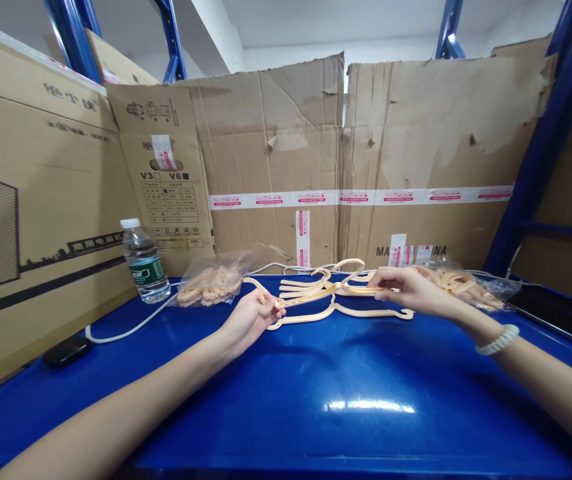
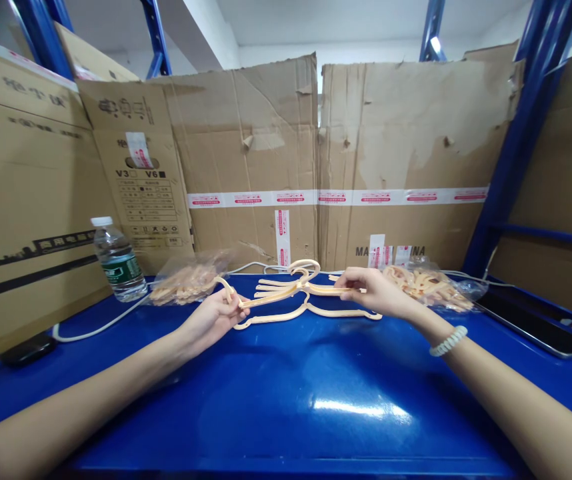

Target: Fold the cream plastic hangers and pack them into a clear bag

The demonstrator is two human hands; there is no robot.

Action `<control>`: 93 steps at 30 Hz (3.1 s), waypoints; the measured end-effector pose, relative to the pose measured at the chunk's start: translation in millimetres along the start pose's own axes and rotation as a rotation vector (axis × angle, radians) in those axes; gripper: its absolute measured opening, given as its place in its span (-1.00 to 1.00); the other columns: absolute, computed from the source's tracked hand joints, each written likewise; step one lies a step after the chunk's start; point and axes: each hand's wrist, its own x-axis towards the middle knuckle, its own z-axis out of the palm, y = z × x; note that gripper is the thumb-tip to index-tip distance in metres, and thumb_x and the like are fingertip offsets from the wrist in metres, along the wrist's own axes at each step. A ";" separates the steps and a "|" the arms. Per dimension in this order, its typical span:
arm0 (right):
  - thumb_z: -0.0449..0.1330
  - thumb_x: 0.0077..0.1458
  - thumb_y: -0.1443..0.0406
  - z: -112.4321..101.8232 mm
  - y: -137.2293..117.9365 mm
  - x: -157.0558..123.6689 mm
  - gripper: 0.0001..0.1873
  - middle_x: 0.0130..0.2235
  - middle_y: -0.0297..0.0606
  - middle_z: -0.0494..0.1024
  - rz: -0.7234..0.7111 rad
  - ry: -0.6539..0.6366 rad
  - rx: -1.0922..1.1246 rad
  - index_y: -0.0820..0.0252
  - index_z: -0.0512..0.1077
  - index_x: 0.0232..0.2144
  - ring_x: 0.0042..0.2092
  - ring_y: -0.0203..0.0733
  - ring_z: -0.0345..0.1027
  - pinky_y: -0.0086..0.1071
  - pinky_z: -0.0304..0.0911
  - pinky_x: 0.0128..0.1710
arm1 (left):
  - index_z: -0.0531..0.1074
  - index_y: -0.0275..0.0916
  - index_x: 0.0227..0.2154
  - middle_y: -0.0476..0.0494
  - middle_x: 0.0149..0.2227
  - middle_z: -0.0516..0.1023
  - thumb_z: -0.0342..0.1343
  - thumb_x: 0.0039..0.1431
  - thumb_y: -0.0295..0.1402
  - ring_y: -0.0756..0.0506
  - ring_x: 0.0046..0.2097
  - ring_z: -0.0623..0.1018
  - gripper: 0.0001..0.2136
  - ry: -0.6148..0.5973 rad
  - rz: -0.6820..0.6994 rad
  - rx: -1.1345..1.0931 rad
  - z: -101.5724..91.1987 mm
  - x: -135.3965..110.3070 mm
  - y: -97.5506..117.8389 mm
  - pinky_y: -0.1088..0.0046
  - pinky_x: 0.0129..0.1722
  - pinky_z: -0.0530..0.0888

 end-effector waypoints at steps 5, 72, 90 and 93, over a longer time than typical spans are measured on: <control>0.24 -0.06 0.00 0.6 -11.8 -2.0 -0.63 -0.41 -0.27 0.48 0.080 -0.089 0.089 0.19 0.40 -0.42 -0.36 -0.17 0.36 -0.34 0.26 -0.38 | 0.32 -0.32 -0.57 -0.09 -0.51 0.52 0.09 -0.04 -0.74 -0.02 -0.48 0.55 -0.79 0.060 0.071 0.028 -1.6 -0.5 -3.6 0.48 -0.36 0.48; 0.24 -0.01 0.01 -16.8 -22.3 -8.5 -0.56 -0.47 -0.24 0.52 0.224 -0.147 0.224 0.24 0.35 -0.26 -0.44 -0.19 0.45 -0.35 0.31 -0.45 | 0.51 -0.32 -0.31 -0.28 -0.14 0.60 0.11 0.15 -0.53 -0.25 -0.04 0.54 -0.90 -0.491 0.670 0.986 12.5 -35.0 -21.0 0.15 0.00 0.44; 0.22 -0.09 0.28 0.9 -6.7 -8.3 -0.86 -0.34 -0.20 0.56 0.176 -0.408 -0.323 0.25 0.50 -0.44 -0.29 -0.14 0.42 -0.38 0.27 -0.31 | 0.45 -0.34 -0.08 -0.27 -0.03 0.54 -0.05 0.25 -0.38 -0.24 0.03 0.49 -0.73 -0.594 0.912 1.669 13.1 -45.0 -25.1 0.15 0.01 0.43; 0.19 -0.08 0.33 7.8 -3.9 -7.3 -0.89 -0.39 -0.23 0.54 0.175 -0.393 -0.388 0.25 0.48 -0.45 -0.36 -0.19 0.39 -0.42 0.23 -0.40 | 0.44 -0.34 -0.05 -0.28 0.00 0.52 -0.03 0.25 -0.34 -0.24 0.06 0.46 -0.71 -0.548 0.846 1.705 13.5 -44.1 -24.0 0.11 0.08 0.38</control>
